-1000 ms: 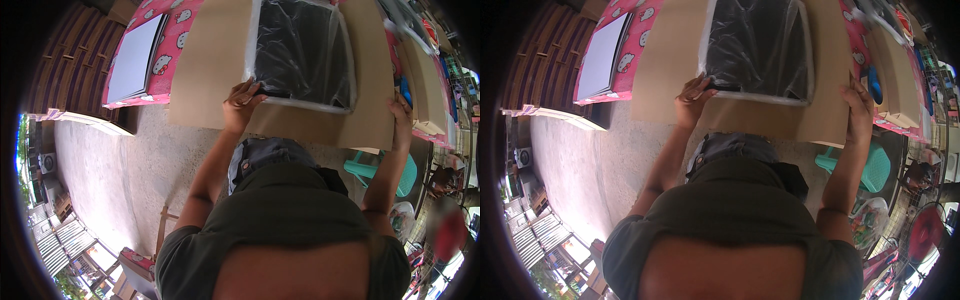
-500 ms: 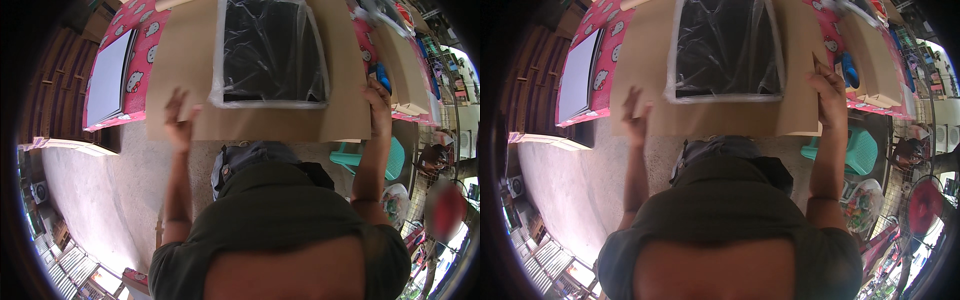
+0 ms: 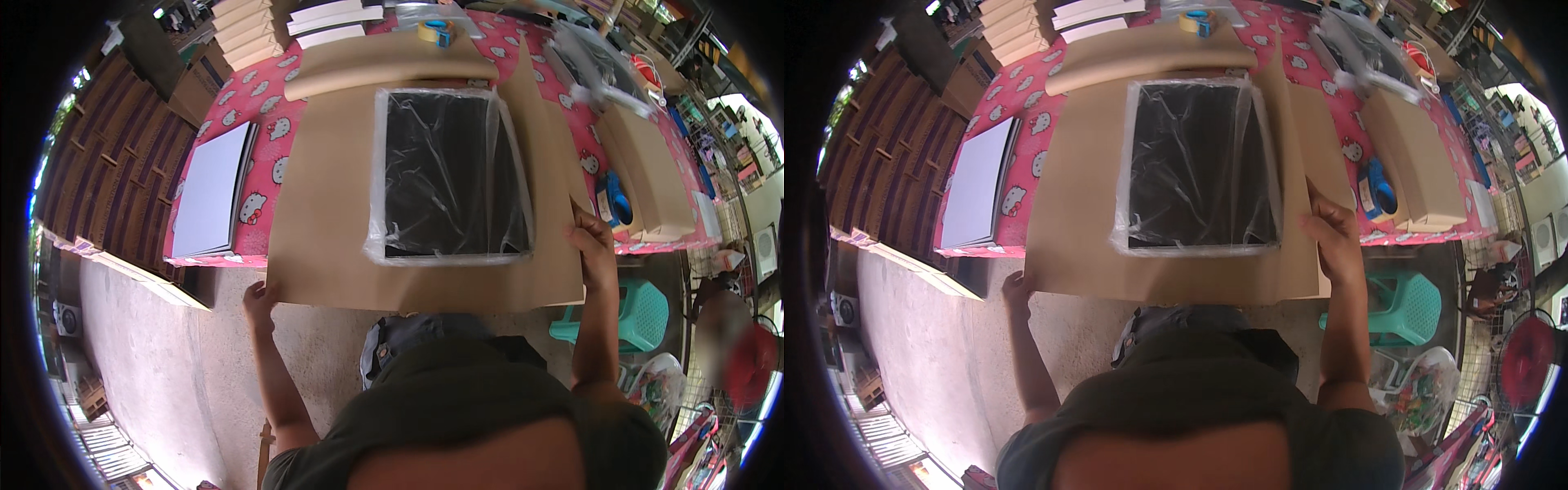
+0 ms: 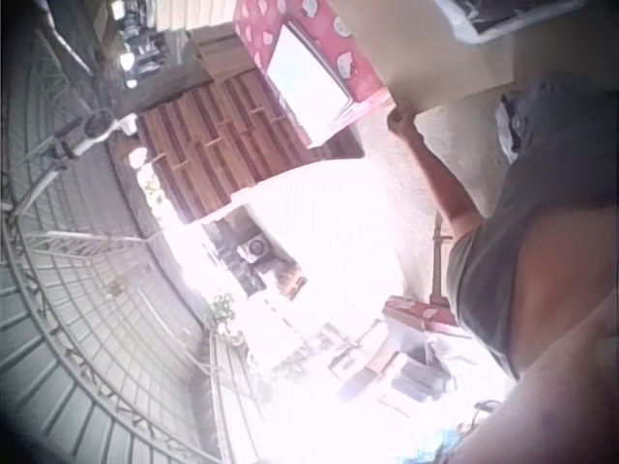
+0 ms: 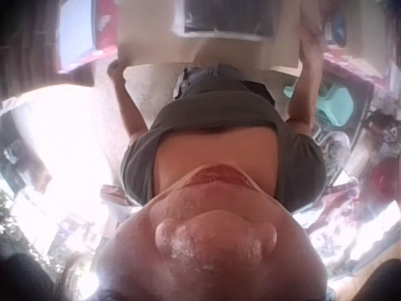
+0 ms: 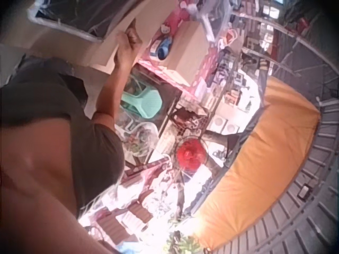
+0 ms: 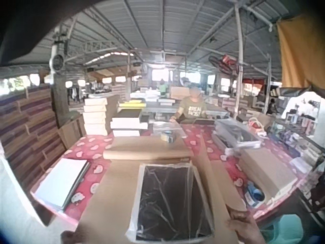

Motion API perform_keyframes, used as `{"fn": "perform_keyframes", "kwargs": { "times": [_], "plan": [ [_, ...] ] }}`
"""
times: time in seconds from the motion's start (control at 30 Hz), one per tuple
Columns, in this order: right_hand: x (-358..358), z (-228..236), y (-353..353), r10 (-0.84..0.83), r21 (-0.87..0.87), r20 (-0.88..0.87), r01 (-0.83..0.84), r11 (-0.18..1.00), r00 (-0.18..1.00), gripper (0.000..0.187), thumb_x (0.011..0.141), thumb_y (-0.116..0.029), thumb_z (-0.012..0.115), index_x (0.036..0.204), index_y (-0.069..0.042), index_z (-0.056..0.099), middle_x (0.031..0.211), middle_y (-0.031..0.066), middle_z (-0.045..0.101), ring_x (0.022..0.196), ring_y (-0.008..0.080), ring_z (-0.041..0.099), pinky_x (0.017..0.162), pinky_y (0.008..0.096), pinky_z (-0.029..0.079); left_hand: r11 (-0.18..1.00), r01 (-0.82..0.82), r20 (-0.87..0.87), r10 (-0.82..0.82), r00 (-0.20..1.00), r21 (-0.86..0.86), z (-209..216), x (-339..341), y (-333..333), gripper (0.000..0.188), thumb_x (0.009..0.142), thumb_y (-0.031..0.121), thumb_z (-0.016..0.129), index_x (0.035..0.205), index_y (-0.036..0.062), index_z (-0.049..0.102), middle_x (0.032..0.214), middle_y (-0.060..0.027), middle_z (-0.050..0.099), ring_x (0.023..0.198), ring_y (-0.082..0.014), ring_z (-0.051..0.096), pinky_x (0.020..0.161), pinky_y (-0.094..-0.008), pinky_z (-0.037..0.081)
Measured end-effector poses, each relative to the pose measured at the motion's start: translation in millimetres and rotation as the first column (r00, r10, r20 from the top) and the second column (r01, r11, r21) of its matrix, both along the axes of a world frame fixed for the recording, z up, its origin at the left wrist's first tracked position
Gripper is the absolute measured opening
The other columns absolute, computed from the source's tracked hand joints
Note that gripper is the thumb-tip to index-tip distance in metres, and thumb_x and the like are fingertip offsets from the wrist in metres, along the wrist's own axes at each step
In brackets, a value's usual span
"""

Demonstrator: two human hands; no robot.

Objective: The person wraps a board in brown paper by placing it on a sheet, folding the paper over the board, and securing the edges with adhesive tape from a dispenser.

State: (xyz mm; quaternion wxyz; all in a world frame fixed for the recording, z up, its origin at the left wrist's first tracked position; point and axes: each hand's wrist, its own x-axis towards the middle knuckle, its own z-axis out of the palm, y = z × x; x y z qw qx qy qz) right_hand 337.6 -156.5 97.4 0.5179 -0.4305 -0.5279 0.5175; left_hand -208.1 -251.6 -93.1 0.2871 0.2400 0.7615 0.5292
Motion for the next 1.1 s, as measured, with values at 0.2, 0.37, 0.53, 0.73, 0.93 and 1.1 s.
{"fn": "perform_keyframes", "kwargs": {
  "times": [0.2, 0.37, 0.53, 0.73, 0.93, 1.1],
  "plan": [
    [5, -4, 0, 0.006, 0.024, 0.027, -0.007, 1.000, 1.000, 0.014, 0.073, -0.003, 0.053, 0.063, 0.002, 0.047, 0.122, 0.0093, 0.050, 0.063, 0.0060, 0.049, 0.055, 0.0215, 0.038, 0.996, 0.030, -0.153, -0.016, 0.988, 0.086, 40, 22, 3, 0.028, 0.078, 0.018, 0.067, 0.090, -0.0066, 0.060, 0.074, -0.0103, 0.063, 0.063, -0.0130, 0.059, 0.053, -0.0257, 0.047],
    [-3, -1, -5, -0.034, 0.030, 0.025, 0.034, 0.999, 0.999, 0.013, 0.074, -0.004, 0.054, 0.063, 0.001, 0.048, 0.113, 0.0080, 0.055, 0.062, 0.0061, 0.049, 0.055, 0.0216, 0.038, 0.972, -0.023, -0.530, -0.108, 0.841, -0.234, 87, 39, 2, 0.026, 0.081, 0.020, 0.062, 0.093, -0.0029, 0.060, 0.080, -0.0154, 0.064, 0.073, -0.0166, 0.062, 0.062, -0.0302, 0.048],
    [-1, 1, -8, -0.056, 0.002, -0.031, 0.056, 0.998, 0.998, 0.010, 0.072, -0.004, 0.054, 0.064, -0.001, 0.049, 0.083, 0.0025, 0.059, 0.060, 0.0054, 0.048, 0.054, 0.0209, 0.037, 0.999, 0.017, -0.630, -0.031, 0.776, -0.028, 68, 34, -4, 0.027, 0.082, 0.026, 0.060, 0.085, -0.0005, 0.058, 0.082, -0.0094, 0.063, 0.087, -0.0188, 0.059, 0.074, -0.0350, 0.044],
    [23, -3, -7, -0.219, -0.072, -0.098, 0.213, 0.974, 0.971, 0.007, 0.070, -0.006, 0.053, 0.064, -0.003, 0.051, 0.067, -0.0005, 0.055, 0.058, 0.0052, 0.046, 0.053, 0.0200, 0.035, 0.998, -0.042, 0.360, 0.023, 0.933, 0.043, 36, 27, -3, 0.030, 0.085, 0.031, 0.056, 0.098, 0.0050, 0.055, 0.097, -0.0020, 0.055, 0.082, -0.0155, 0.052, 0.071, -0.0336, 0.044],
    [46, -3, 1, -0.219, -0.049, -0.229, 0.214, 0.976, 0.948, 0.017, 0.069, -0.006, 0.052, 0.082, 0.001, 0.061, 0.071, 0.0018, 0.058, 0.062, 0.0094, 0.054, 0.057, 0.0201, 0.042, 0.932, -0.170, 0.438, 0.015, 0.899, 0.318, 3, 23, -3, 0.019, 0.083, 0.010, 0.060, 0.096, 0.0020, 0.050, 0.086, -0.0040, 0.060, 0.074, -0.0132, 0.058, 0.061, -0.0278, 0.049],
    [91, -35, 6, -0.273, 0.095, -0.147, 0.289, 0.953, 0.951, 0.012, 0.073, -0.005, 0.051, 0.079, 0.001, 0.059, 0.074, 0.0022, 0.058, 0.063, 0.0103, 0.055, 0.057, 0.0223, 0.044, 0.957, -0.098, 0.317, 0.007, 0.949, 0.273, 45, 51, -7, 0.015, 0.082, 0.007, 0.061, 0.088, 0.0007, 0.049, 0.087, -0.0076, 0.060, 0.072, -0.0127, 0.059, 0.059, -0.0236, 0.049]
  ]
}}
